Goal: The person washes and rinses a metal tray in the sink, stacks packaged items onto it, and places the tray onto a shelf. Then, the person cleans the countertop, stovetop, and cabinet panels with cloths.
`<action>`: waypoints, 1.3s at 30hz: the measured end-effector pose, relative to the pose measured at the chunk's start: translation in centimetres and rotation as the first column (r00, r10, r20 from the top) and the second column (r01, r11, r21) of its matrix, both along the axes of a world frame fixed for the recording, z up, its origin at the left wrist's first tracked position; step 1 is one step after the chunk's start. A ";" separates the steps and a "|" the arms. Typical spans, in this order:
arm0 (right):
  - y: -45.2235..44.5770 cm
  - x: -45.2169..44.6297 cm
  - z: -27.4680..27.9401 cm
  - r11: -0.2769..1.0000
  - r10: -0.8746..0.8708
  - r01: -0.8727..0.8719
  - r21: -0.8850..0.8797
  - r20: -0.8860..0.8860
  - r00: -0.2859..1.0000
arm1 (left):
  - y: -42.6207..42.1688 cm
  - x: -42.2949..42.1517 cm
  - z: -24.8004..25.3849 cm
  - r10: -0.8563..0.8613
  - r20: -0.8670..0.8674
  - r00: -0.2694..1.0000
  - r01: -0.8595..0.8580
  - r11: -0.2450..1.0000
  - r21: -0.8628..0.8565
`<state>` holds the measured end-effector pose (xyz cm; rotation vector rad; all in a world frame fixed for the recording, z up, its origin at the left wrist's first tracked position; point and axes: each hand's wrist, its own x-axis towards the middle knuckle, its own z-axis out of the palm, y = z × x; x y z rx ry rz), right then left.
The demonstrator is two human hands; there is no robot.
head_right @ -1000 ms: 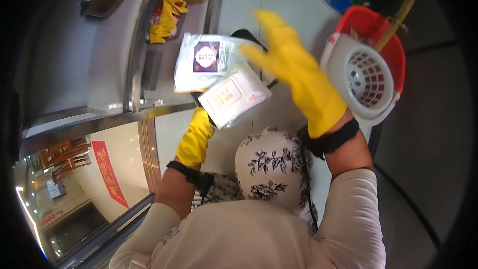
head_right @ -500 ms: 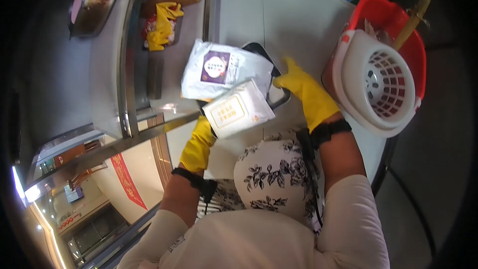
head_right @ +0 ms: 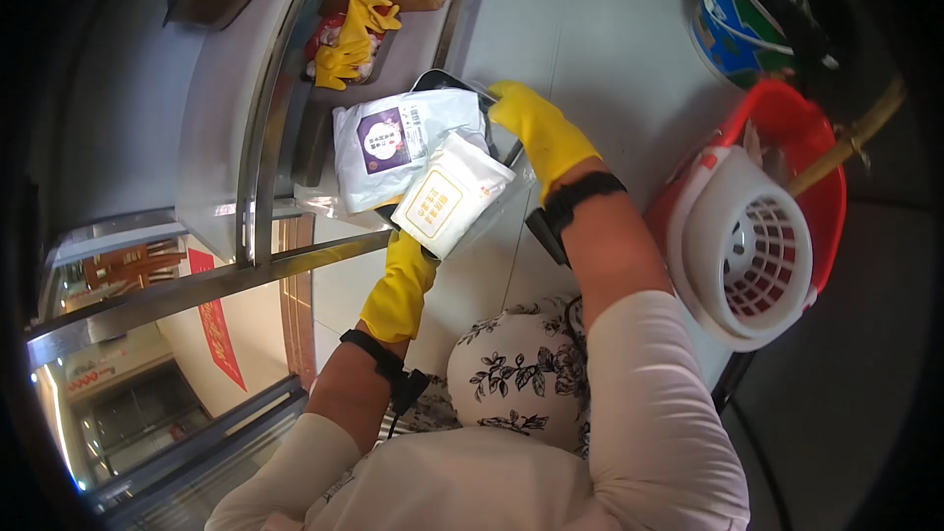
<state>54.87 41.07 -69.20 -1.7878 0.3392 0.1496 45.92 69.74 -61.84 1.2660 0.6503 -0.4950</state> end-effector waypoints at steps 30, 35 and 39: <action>14.2 -2.6 0.3 0.998 0.045 -0.040 0.041 -0.136 0.990 | -0.7 0.9 -3.4 0.398 0.082 0.914 -0.395 0.917 -0.051; 22.0 3.5 0.8 0.797 -0.281 0.491 0.352 -0.503 0.817 | 2.2 -4.0 -0.1 -0.744 0.244 0.622 0.131 0.405 0.905; 24.5 6.2 1.7 0.964 -0.259 0.248 -0.097 -0.562 0.786 | 1.3 -6.4 4.3 -0.729 0.247 0.638 0.230 0.486 0.843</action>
